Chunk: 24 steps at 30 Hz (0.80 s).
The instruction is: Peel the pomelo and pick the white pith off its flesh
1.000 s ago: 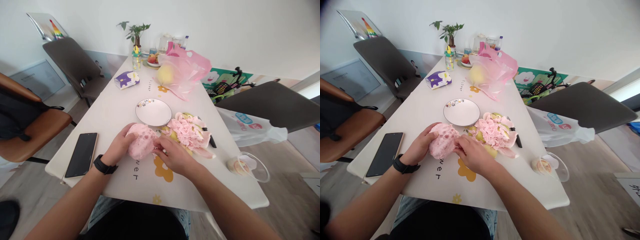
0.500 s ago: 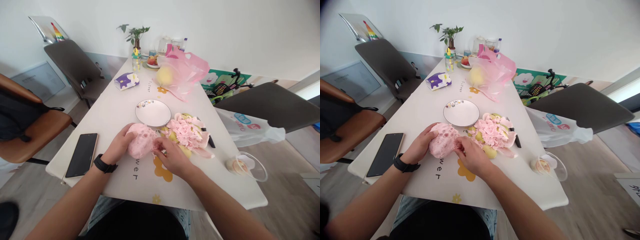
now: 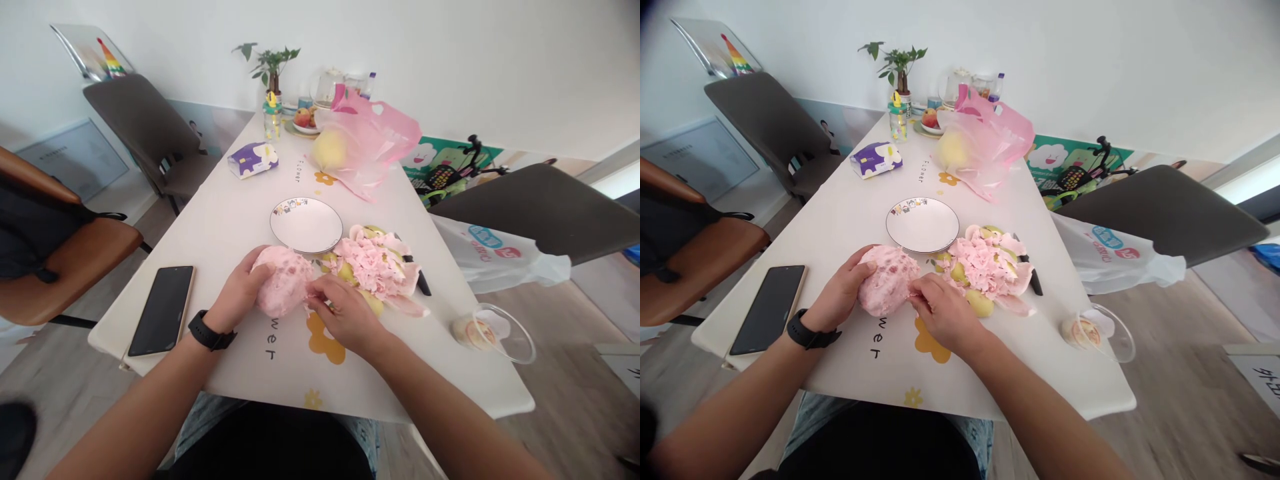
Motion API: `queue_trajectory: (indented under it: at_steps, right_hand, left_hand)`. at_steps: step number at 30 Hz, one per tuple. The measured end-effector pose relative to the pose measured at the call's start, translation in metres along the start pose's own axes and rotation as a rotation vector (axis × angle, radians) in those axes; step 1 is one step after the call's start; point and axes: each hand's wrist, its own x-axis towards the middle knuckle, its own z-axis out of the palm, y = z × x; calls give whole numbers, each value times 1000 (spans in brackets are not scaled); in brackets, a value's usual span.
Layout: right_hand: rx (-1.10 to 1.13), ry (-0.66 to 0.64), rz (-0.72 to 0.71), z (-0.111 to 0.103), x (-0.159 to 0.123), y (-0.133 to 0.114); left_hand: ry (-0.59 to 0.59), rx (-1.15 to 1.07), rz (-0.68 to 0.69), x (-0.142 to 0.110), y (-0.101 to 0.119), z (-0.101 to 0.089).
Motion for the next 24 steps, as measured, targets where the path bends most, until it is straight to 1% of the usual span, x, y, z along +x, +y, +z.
queue_trajectory:
  at_steps: [8,13,17,20,24]
  right_hand:
    - [-11,-50,-52,-6,3,-2]
    - [-14,-92,-16,-6,2,-1]
    - [-8,-71,12,-3,-1,-1]
    - [-55,-63,4,-3,1,-3]
    - [-188,-100,-12,-5,3,-4]
  left_hand:
    - [23,22,2,-1,1,1]
    - [26,32,15,-1,1,2]
    - [51,44,15,-1,1,3]
    - [55,48,23,-1,1,3]
    - [44,40,22,0,0,3]
